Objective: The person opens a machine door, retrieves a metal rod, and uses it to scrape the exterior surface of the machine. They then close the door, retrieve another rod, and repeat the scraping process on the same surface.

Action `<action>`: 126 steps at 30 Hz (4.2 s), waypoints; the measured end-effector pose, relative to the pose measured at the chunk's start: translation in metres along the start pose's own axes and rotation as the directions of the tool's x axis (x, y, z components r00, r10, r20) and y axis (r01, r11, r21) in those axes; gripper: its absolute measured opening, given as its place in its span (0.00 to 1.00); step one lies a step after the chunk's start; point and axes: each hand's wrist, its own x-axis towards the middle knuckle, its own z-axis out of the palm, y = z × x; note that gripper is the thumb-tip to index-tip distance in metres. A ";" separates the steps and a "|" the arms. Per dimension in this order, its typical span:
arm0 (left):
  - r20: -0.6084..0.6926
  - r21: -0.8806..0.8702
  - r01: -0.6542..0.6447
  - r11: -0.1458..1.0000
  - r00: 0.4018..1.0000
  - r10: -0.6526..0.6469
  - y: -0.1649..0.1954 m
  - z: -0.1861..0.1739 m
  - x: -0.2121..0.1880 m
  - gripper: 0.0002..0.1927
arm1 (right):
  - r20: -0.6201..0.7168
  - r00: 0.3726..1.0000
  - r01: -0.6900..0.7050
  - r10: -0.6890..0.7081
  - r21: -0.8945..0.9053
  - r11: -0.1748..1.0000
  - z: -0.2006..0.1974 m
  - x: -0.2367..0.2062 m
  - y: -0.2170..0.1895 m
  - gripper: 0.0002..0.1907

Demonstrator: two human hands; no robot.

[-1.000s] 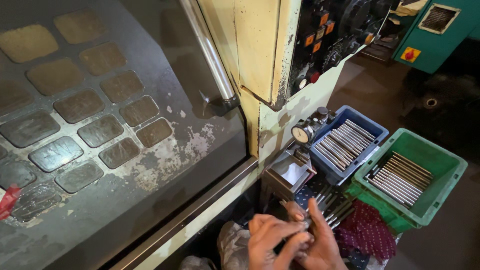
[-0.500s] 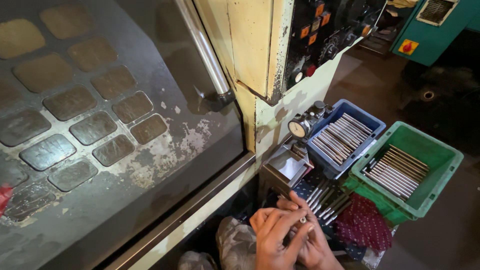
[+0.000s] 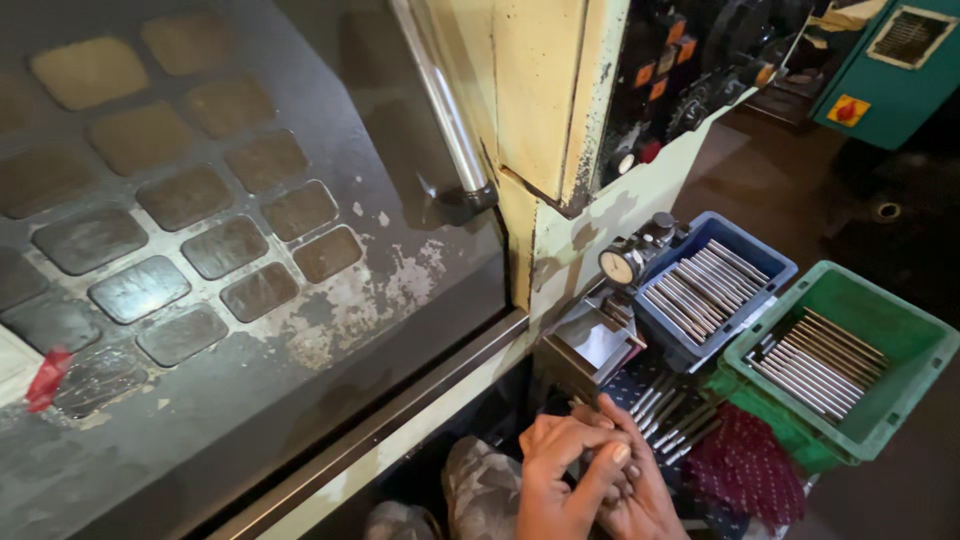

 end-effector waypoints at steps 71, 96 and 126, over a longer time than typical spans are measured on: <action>-0.352 0.843 -0.020 0.537 0.735 0.579 0.019 -0.230 0.101 0.08 | 0.954 0.266 0.614 -0.139 -0.278 -0.738 0.116 0.160 0.079 0.14; -0.245 0.963 0.253 0.088 0.701 0.670 -0.025 -0.328 0.158 0.28 | 0.978 0.192 0.416 0.087 -0.001 -0.909 0.115 0.375 0.105 0.20; -0.157 0.985 0.162 0.056 0.724 0.671 -0.029 -0.332 0.155 0.26 | 0.973 0.207 0.404 0.099 0.007 -0.915 0.120 0.366 0.111 0.20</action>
